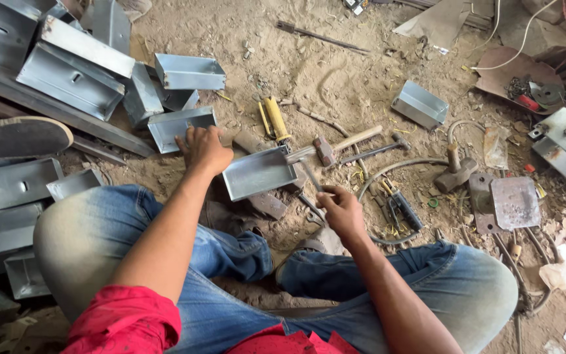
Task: The person welds metal boxes together and then hammers the seams of a metal box to flatten them.
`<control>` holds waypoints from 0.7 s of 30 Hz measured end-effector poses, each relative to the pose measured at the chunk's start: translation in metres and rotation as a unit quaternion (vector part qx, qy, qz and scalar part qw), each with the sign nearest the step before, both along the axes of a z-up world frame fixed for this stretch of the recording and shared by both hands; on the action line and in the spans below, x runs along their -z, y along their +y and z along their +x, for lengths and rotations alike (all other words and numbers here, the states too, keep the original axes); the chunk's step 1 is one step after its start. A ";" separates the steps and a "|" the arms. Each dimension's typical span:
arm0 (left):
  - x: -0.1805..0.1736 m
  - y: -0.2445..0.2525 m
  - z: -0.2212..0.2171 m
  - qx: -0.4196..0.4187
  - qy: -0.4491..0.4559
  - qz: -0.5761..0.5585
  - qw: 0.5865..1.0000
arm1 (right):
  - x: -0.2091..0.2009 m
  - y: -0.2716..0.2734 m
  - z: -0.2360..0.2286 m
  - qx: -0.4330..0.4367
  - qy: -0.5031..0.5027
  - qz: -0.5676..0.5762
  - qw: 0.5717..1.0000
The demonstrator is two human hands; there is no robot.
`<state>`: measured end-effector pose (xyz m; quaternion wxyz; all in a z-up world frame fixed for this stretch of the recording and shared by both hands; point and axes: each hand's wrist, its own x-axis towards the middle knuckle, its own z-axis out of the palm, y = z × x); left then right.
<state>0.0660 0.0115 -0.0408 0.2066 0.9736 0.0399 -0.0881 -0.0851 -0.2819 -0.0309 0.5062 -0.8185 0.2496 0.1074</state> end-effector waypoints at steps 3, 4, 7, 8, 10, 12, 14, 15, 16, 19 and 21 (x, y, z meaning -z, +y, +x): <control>-0.004 -0.007 -0.004 -0.003 0.032 -0.009 0.999 | 0.000 -0.008 0.006 0.018 -0.046 -0.079 0.996; 0.002 -0.017 -0.013 0.008 0.065 -0.003 0.998 | 0.001 -0.008 0.006 0.026 -0.049 -0.072 0.996; 0.036 -0.052 -0.059 0.142 0.015 0.056 0.988 | 0.002 -0.003 0.006 0.039 -0.031 -0.056 0.997; 0.046 -0.063 -0.066 0.177 -0.002 0.116 0.977 | 0.002 0.000 0.007 0.033 -0.006 -0.057 0.998; 0.061 -0.070 -0.071 0.158 -0.076 0.071 0.982 | 0.001 0.005 0.006 0.012 -0.006 -0.060 0.998; 0.072 -0.071 -0.078 0.137 -0.118 0.030 0.983 | 0.003 0.008 0.003 -0.018 -0.056 -0.064 0.996; 0.080 -0.076 -0.080 0.116 -0.134 -0.014 0.984 | 0.007 0.013 -0.001 -0.020 -0.038 -0.027 0.999; 0.084 -0.077 -0.083 0.111 -0.124 -0.014 0.986 | 0.009 0.016 -0.002 -0.021 -0.030 -0.010 0.999; 0.088 -0.077 -0.084 0.111 -0.115 -0.016 0.987 | 0.014 0.018 -0.005 -0.021 -0.031 -0.005 0.999; 0.098 -0.079 -0.083 0.119 -0.140 -0.019 0.983 | 0.027 0.018 -0.005 -0.040 -0.033 0.002 0.999; 0.101 -0.070 -0.096 0.122 -0.168 -0.014 0.978 | 0.030 0.027 -0.010 -0.064 -0.030 0.009 0.997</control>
